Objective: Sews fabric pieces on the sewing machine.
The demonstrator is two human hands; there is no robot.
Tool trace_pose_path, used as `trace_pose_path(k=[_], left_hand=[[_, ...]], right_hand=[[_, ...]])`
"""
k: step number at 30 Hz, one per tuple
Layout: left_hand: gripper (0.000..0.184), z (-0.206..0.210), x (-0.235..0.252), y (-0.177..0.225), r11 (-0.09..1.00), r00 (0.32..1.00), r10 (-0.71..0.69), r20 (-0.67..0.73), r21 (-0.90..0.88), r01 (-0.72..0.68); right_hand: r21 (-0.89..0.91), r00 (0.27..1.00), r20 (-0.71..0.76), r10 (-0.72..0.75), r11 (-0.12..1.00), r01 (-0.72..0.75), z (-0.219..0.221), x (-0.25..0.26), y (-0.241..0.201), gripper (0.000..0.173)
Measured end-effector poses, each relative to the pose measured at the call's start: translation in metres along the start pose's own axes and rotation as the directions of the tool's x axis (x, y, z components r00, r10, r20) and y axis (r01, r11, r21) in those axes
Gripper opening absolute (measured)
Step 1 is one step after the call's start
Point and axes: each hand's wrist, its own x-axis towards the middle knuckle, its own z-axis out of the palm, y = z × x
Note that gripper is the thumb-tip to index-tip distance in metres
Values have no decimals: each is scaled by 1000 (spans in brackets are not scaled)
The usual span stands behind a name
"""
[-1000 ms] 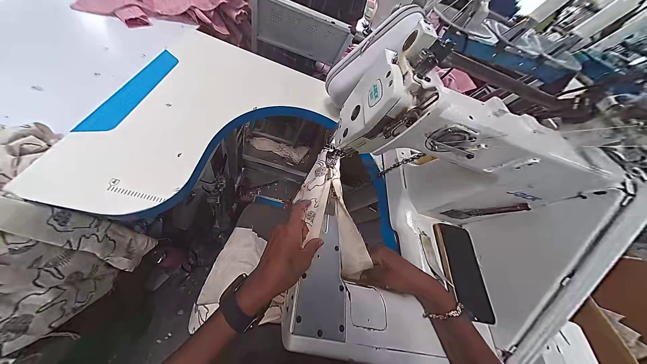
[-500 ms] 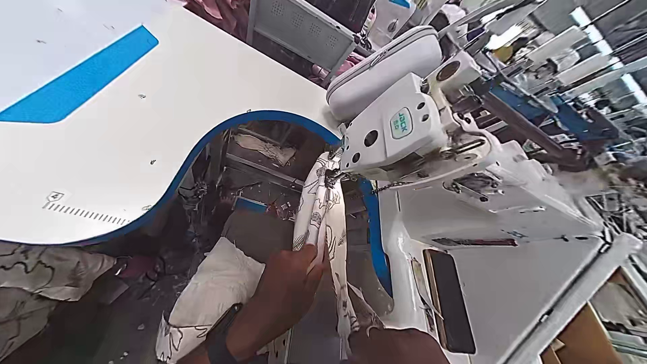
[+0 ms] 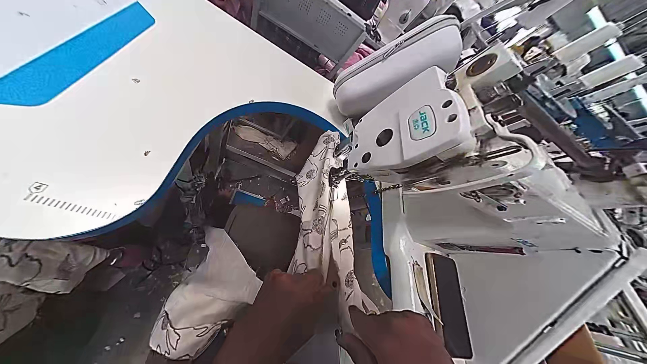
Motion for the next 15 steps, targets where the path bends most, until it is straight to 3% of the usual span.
trace_pose_path(k=[4,8,12,15], left_hand=[[30,4,0,-10,986,984,164,-70,-30,-167],[26,15,15,-26,971,966,218,-138,-72,-229],[24,21,31,-36,965,980,153,-123,-196,-176],[25,10,25,-44,939,999,-48,4,-341,47]], right_hand=[[-4,1000,3,20,1000,-20,5,11,1,29],[-143,998,-30,57,988,-60,6,32,2,24],[-114,998,-48,49,992,-55,1,56,7,21],[89,996,58,62,994,-67,7,59,26,24]])
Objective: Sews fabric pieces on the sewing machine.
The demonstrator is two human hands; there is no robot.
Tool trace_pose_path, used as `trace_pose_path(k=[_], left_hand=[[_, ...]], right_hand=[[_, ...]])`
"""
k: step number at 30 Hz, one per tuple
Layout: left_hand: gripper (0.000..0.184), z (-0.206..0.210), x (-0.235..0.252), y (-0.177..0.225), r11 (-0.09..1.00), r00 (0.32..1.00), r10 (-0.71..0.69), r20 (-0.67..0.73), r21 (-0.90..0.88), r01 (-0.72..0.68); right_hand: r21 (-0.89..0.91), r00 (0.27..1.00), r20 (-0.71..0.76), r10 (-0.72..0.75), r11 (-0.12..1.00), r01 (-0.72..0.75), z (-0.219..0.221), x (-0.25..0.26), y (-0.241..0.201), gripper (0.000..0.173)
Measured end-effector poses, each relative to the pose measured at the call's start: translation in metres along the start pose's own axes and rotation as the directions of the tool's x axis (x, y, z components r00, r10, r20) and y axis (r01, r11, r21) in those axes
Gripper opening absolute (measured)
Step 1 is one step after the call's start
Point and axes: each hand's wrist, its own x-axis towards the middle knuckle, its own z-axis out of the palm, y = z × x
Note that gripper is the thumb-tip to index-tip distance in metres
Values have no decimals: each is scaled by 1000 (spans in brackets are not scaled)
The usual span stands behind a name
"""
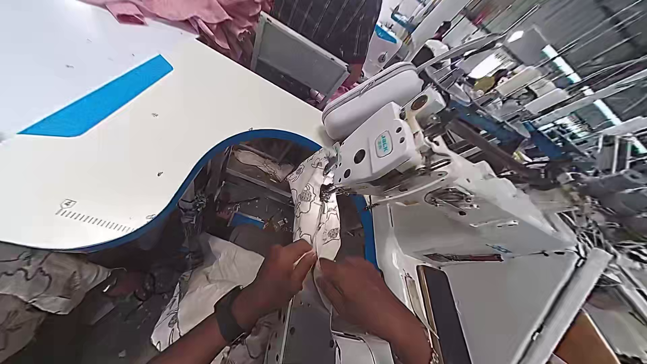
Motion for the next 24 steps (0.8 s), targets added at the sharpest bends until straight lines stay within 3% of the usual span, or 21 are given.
trace_pose_path(k=[3,5,7,9,11,13,17,24], left_hand=[[33,-50,-33,-14,982,984,-180,-11,47,180],[29,-80,-63,-18,948,947,-315,58,74,311],[31,-72,-62,8,979,977,-184,106,108,173],[29,-33,-57,49,974,993,-17,113,227,-9],[26,11,-67,75,921,1000,16,18,388,-22],[26,27,-70,75,864,997,9,-74,502,29],[27,16,-61,57,890,989,111,-95,452,-57],[23,18,-21,24,912,966,239,-97,365,-189]], right_hand=[[96,978,154,141,983,-157,22,-18,51,27],[176,975,213,66,979,-104,66,-36,91,26],[70,997,78,-17,997,11,60,-61,78,20],[-211,959,-246,-138,974,86,26,-85,20,8],[-271,905,-415,-95,962,-23,24,-96,-49,20],[-270,851,-524,-39,955,-122,47,-77,-71,28],[-258,861,-504,74,938,-232,44,-58,-66,32],[-130,832,-527,171,952,-279,31,-25,-60,34]])
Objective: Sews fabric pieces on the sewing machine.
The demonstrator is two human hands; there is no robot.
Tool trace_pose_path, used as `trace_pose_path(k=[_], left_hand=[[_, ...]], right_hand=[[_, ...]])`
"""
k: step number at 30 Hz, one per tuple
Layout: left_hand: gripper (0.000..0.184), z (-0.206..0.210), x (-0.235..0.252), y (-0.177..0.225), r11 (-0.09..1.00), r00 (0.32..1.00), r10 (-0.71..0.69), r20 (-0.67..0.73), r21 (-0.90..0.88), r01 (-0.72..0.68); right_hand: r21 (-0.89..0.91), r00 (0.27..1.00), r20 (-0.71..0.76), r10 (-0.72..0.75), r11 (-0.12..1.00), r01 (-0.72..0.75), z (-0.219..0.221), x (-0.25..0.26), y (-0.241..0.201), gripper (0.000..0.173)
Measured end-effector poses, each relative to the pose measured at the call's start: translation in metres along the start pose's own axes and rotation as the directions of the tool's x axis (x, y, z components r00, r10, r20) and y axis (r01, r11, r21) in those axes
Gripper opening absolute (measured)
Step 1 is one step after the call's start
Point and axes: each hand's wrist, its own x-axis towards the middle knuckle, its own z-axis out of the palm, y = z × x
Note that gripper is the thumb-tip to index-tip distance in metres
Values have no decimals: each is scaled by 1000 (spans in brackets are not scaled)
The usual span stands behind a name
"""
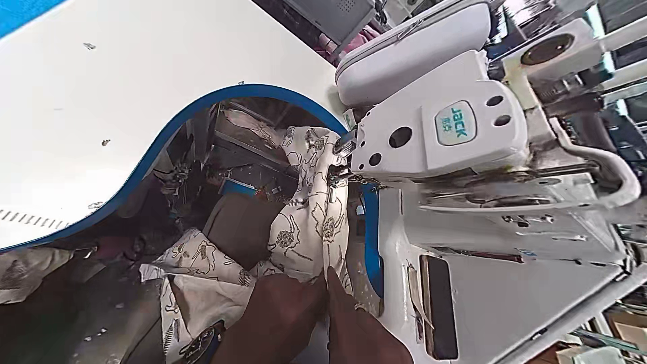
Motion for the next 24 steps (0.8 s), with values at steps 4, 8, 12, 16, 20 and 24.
trace_pose_path(k=[4,8,12,16,20,24], left_hand=[[26,14,13,-11,997,998,-35,-43,-73,32],[27,26,27,-23,985,995,-70,-74,-165,57],[31,39,44,-38,964,987,-102,-124,-256,68],[30,20,49,-20,958,961,-276,11,-75,276],[26,-12,30,-2,959,937,-221,271,-114,259],[27,-17,52,-43,795,805,-93,586,-443,415]], right_hand=[[-43,998,-61,0,999,-2,9,17,3,33],[-70,994,-110,1,998,-9,16,33,8,36],[-13,980,-201,3,1000,-5,31,57,18,36],[116,993,110,47,992,-59,10,30,40,29],[211,963,247,-107,976,55,-20,-1,43,19],[176,961,40,-275,948,265,6,23,19,11]])
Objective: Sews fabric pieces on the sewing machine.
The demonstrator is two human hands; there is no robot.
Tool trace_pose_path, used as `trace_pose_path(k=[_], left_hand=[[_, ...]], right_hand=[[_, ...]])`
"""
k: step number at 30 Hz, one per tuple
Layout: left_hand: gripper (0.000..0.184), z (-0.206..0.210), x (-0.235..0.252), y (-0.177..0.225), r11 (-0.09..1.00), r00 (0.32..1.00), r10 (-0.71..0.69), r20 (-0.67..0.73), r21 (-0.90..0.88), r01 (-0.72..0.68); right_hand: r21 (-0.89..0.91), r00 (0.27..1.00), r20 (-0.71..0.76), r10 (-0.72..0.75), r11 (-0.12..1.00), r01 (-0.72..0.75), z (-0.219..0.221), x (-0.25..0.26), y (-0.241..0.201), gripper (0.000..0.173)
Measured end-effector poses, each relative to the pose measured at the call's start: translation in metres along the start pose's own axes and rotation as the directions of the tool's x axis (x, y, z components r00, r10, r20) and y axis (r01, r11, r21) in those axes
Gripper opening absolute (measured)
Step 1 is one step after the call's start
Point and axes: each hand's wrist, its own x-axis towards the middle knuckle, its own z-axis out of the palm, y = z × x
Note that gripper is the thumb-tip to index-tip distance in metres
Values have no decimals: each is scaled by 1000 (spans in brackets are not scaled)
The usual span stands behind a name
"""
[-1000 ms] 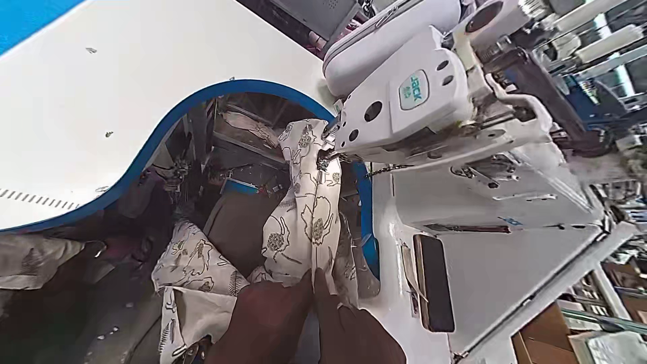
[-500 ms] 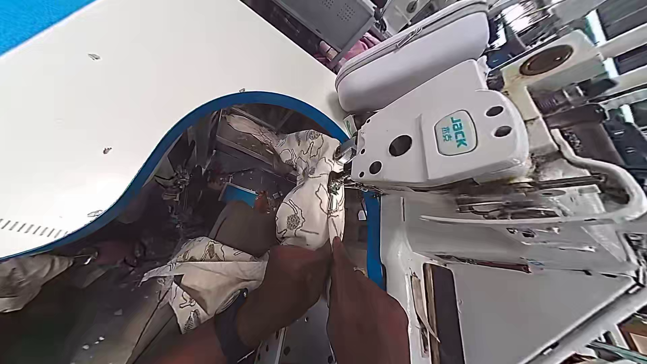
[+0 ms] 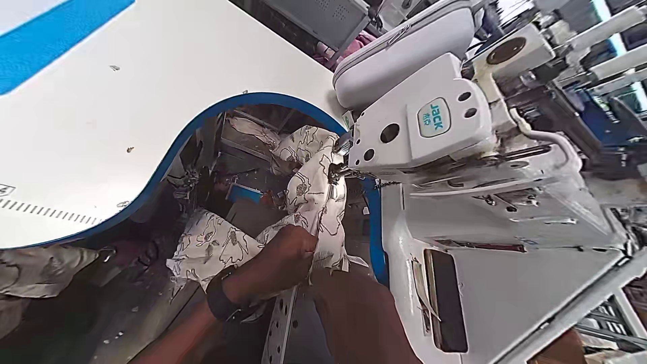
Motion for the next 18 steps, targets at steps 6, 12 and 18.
trace_pose_path(k=[6,12,18], left_hand=[[25,10,21,-27,921,984,13,-180,-381,-81],[28,4,-45,12,903,891,-175,-418,293,314],[26,55,-57,23,831,888,237,-394,556,25]], right_hand=[[-48,992,5,128,991,-128,11,17,9,13],[-24,793,463,396,900,-435,0,-44,62,21],[153,978,188,-96,986,67,-36,-76,35,21]])
